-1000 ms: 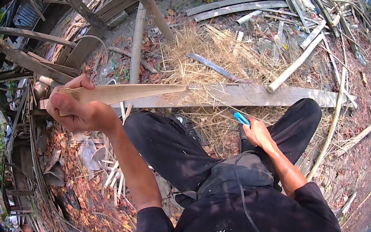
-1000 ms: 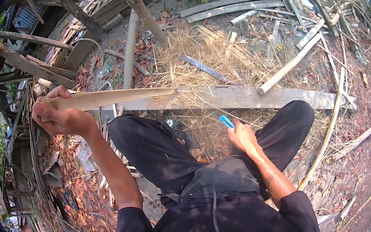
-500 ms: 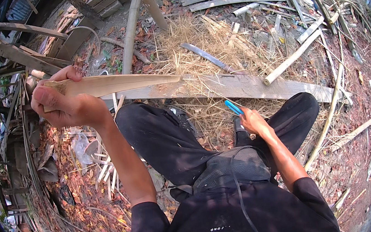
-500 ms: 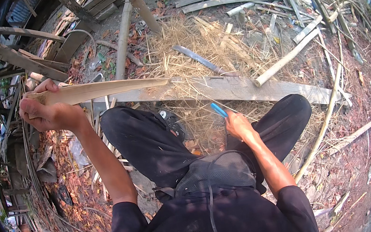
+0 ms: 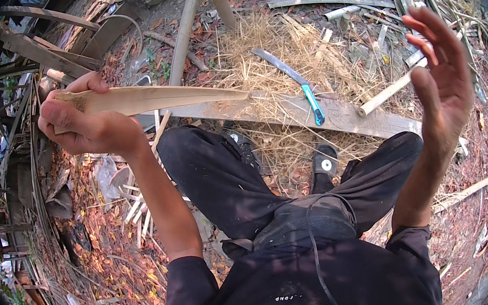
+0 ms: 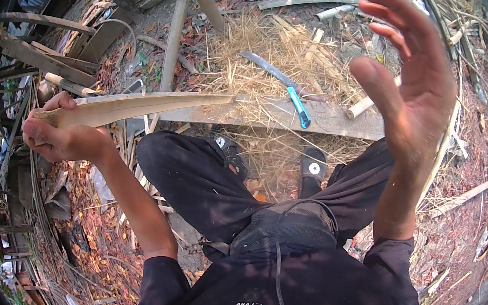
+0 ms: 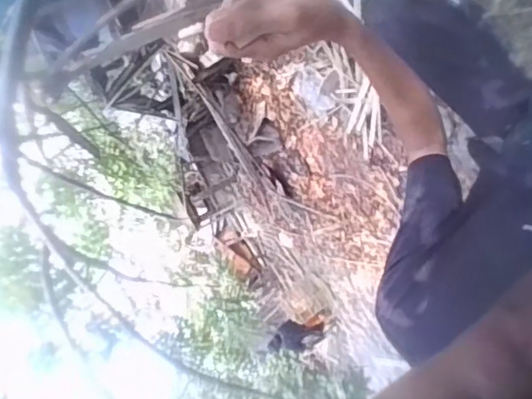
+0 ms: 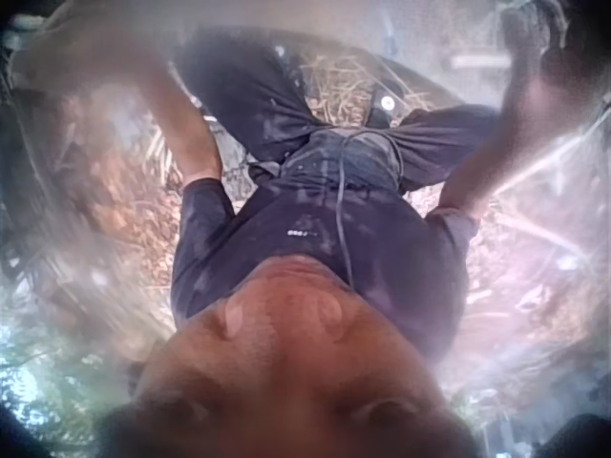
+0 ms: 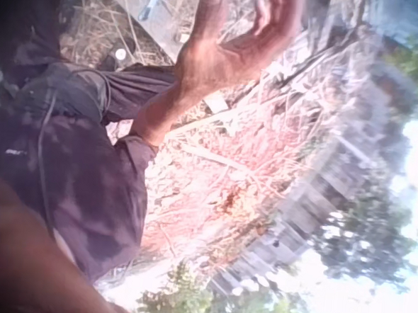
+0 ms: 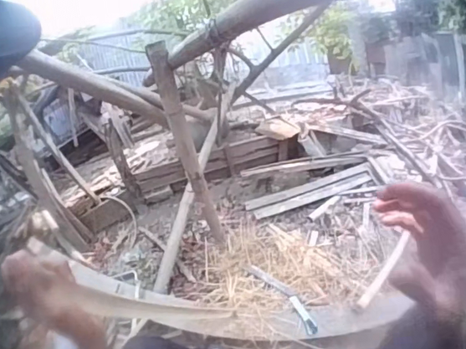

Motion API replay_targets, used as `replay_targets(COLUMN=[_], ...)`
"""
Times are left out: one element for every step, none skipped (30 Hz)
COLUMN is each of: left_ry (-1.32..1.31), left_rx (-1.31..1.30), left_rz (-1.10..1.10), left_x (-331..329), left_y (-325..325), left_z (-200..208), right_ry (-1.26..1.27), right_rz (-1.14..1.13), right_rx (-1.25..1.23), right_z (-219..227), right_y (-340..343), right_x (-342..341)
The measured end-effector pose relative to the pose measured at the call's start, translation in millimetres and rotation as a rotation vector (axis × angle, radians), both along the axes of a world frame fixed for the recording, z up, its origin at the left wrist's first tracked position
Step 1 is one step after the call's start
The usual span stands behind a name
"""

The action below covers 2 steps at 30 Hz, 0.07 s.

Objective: The person sits on the ground and uses a small knife to shave and shape a piece of wood. They hold the wood in their left hand and carefully scrape the surface with the knife in their right hand, removing thin strips of wood.

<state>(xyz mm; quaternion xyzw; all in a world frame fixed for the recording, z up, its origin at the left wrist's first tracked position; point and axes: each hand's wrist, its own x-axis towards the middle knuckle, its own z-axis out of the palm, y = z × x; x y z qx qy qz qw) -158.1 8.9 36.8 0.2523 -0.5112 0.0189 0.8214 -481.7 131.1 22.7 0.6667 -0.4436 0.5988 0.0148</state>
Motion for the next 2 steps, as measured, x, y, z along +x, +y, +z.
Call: replay_targets(left_ry=[0.006,0.010], left_rx=[-0.006,-0.018], left_rz=[-0.022,-0.033], left_x=[-1.9,0.2], left_y=[-1.4,-2.8], left_z=[2.4,2.9], right_ry=[0.191,0.199], right_rz=[-0.037,-0.043], right_rx=[-0.134,-0.145], right_z=[46.4,50.1], right_y=[27.0,28.6], right_x=[-7.2,-8.4])
